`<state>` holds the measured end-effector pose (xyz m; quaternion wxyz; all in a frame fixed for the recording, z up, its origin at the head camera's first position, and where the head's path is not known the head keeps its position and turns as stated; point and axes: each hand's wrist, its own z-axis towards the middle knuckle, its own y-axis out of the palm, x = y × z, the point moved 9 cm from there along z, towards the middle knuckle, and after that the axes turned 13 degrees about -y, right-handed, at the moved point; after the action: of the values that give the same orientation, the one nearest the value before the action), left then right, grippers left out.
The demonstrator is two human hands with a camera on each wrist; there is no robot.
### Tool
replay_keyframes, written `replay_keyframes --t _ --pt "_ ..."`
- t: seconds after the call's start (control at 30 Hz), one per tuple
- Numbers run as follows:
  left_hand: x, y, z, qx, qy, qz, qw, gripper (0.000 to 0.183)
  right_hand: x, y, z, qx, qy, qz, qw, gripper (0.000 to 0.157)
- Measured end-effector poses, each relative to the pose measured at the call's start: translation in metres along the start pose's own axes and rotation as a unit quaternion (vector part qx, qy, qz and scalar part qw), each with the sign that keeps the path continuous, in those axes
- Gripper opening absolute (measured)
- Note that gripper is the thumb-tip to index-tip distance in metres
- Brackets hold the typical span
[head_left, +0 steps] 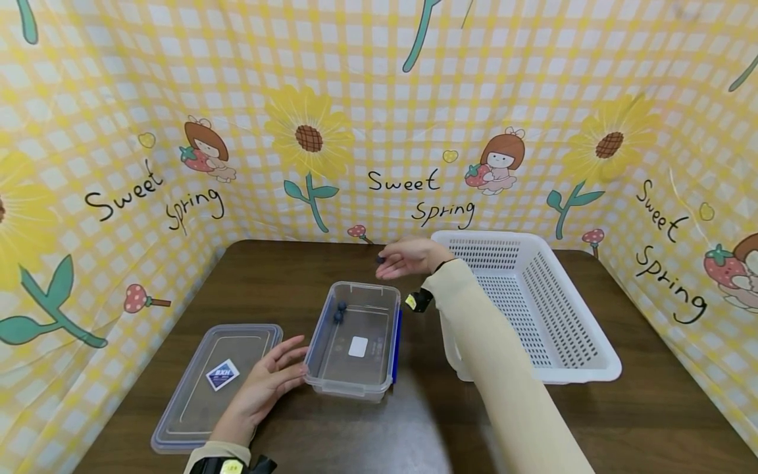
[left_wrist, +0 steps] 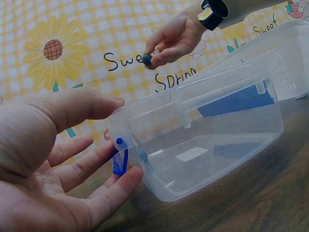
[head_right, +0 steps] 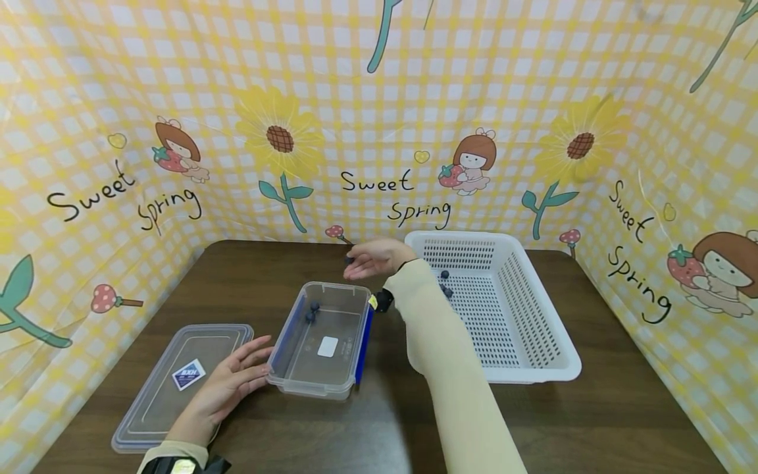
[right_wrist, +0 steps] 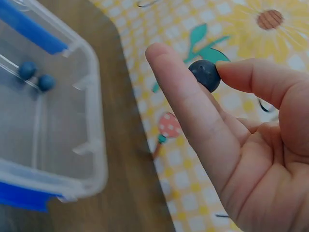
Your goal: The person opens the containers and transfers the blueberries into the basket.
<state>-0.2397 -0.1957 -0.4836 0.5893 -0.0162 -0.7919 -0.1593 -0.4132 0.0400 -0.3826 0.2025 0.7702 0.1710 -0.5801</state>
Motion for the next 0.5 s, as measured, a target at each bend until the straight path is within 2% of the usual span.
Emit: replay_keyframes --t 0.27,0.5 --pt "-0.001 0.000 0.000 0.003 -0.005 0.001 1.0000 0.059 -0.016 -0.038 -0.021 0.026 -0.013 0.015 0.999 0.035" --pt "0.000 0.001 0.000 -0.005 0.003 0.000 1.0000 0.057 -0.022 -0.074 -0.042 0.054 -0.032 0.025 0.998 0.019"
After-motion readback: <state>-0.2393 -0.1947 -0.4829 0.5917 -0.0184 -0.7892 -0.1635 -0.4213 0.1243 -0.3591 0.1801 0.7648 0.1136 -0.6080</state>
